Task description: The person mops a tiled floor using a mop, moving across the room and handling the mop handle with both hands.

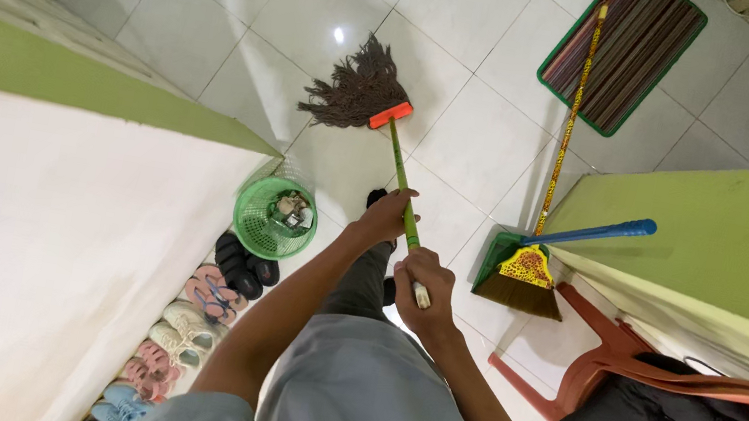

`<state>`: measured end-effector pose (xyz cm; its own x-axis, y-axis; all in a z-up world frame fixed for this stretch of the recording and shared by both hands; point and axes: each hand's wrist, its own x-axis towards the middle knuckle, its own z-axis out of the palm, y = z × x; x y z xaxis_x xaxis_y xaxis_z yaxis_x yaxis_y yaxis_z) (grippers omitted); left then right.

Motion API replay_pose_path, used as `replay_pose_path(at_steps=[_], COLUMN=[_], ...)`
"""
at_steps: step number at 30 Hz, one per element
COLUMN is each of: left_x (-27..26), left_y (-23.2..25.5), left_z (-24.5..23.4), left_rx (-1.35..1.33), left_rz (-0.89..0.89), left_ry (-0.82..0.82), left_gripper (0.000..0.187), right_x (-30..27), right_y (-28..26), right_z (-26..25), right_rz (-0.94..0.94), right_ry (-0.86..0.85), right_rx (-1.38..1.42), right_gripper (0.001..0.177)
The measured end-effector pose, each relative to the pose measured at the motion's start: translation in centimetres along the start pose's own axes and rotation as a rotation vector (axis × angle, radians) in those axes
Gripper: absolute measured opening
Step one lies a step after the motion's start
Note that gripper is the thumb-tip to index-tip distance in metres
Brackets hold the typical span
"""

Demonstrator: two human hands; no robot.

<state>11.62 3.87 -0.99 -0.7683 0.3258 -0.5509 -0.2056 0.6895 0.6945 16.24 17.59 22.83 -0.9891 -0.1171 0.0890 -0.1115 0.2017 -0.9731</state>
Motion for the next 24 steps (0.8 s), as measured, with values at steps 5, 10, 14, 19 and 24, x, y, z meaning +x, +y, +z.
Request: replay_pose_path(at_steps=[5, 10, 14, 19, 24], left_x=[-3.3, -6.1, -5.4, -2.5, 0.5], left_y=[0.7, 3.9, 3.6, 0.5, -0.2], left_z=[-1.1, -3.2, -3.8, -2.8, -3.4], left_rx=[-0.001, 0.006, -0.066, -0.049, -0.151], left_rz=[0.071, -0.007, -0.078, 0.127, -0.079], left_ry=[0.001, 0.004, 0.008, 0.144, 0.025], left_gripper=[0.062, 0.072, 0.069, 0.062, 0.063], right_x=[-2.9, -3.0, -2.1, -0.7, 1.4], right_y=[1.1, 2.1, 2.3, 3.8, 5.5], right_z=[2.2, 3.0, 3.6, 4.1, 3.8], right_rz=[0.000, -0.085, -0.133, -0.253, -0.189], right_ry=[0.056, 0.071, 0.093, 0.192, 0.199], right_rx=[0.011, 0.085, 0.095, 0.150, 0.115], right_gripper=[0.024, 0.016, 0.017, 0.014, 0.016])
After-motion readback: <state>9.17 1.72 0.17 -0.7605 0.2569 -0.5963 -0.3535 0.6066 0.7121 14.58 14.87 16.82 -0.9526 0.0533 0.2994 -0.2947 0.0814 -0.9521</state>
